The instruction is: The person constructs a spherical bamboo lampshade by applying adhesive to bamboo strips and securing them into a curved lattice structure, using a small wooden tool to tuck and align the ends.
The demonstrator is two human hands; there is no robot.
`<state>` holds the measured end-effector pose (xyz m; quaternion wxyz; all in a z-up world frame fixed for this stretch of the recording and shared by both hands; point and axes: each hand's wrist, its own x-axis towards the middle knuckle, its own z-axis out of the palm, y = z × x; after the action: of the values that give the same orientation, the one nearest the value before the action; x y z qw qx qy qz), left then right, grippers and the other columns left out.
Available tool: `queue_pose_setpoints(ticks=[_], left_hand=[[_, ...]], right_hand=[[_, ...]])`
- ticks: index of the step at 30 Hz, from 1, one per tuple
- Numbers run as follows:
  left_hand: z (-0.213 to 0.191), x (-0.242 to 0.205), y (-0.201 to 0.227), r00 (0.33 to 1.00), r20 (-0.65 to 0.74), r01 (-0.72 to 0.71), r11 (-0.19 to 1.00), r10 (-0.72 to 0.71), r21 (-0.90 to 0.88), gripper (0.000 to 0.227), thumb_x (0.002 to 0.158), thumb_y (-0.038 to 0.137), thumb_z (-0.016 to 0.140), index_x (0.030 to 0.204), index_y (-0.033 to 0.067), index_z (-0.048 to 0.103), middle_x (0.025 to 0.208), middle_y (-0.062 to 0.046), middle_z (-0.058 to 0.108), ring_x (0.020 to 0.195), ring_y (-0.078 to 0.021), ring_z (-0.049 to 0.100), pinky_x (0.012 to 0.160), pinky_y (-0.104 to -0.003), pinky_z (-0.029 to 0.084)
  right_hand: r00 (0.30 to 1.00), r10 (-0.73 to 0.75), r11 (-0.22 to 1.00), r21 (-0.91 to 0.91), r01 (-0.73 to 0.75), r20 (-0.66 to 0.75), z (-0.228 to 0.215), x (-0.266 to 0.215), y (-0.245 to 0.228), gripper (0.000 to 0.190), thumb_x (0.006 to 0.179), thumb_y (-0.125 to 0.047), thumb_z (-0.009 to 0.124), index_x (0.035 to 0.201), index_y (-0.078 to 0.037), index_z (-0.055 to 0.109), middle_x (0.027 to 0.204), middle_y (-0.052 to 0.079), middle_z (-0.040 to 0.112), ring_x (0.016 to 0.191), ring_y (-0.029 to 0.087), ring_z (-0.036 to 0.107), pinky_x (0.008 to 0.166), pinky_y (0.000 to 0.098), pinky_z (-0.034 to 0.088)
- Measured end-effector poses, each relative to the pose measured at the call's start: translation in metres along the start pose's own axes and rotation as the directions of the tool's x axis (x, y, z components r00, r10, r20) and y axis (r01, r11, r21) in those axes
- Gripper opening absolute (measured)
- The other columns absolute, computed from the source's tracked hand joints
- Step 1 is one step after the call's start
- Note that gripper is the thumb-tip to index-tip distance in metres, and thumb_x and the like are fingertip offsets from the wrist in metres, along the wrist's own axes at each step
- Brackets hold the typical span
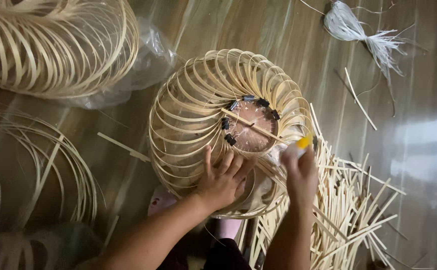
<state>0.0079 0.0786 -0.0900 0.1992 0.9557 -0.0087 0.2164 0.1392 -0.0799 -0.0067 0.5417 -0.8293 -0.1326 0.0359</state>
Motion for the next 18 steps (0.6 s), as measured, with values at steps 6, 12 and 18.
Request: queue_pose_setpoints(ticks=[6,12,18], left_hand=[[-0.001,0.001,-0.001,0.999,-0.040,-0.003,1.000,0.002,-0.015,0.082,0.086,0.037,0.065,0.160,0.0179,0.035,0.144,-0.011,0.040,0.142,-0.0300,0.032,0.110,-0.084,0.016],[-0.009,0.007,0.004,0.991,-0.133,0.019,1.000,-0.017,0.011,0.065,0.090,0.034,0.062,0.150,0.0155,0.047,0.137,-0.011,0.048,0.138,-0.0304,0.039,0.111,-0.082,0.021],[-0.012,0.011,0.004,0.978,-0.207,0.024,0.998,-0.013,0.050,0.045,0.092,0.029,0.063,0.133,0.0160,0.055,0.132,-0.010,0.051,0.137,-0.0287,0.043,0.111,-0.082,0.024]], right_hand=[[0.978,0.209,0.953,-0.223,-0.204,-0.002,-0.005,-0.070,-0.003,0.048,0.089,-0.009,0.069,0.134,-0.001,0.055,0.112,0.019,0.073,0.081,0.025,0.075,0.069,0.0377,0.063],[0.995,-0.022,0.986,-0.165,0.006,-0.100,0.013,-0.086,-0.009,0.040,0.087,-0.007,0.077,0.123,0.002,0.063,0.104,0.016,0.071,0.081,0.019,0.072,0.066,0.0319,0.061],[0.950,-0.306,0.891,-0.368,0.266,-0.054,0.022,-0.083,-0.009,0.042,0.086,-0.012,0.081,0.123,0.001,0.065,0.110,0.016,0.073,0.098,0.021,0.073,0.088,0.0325,0.056]])
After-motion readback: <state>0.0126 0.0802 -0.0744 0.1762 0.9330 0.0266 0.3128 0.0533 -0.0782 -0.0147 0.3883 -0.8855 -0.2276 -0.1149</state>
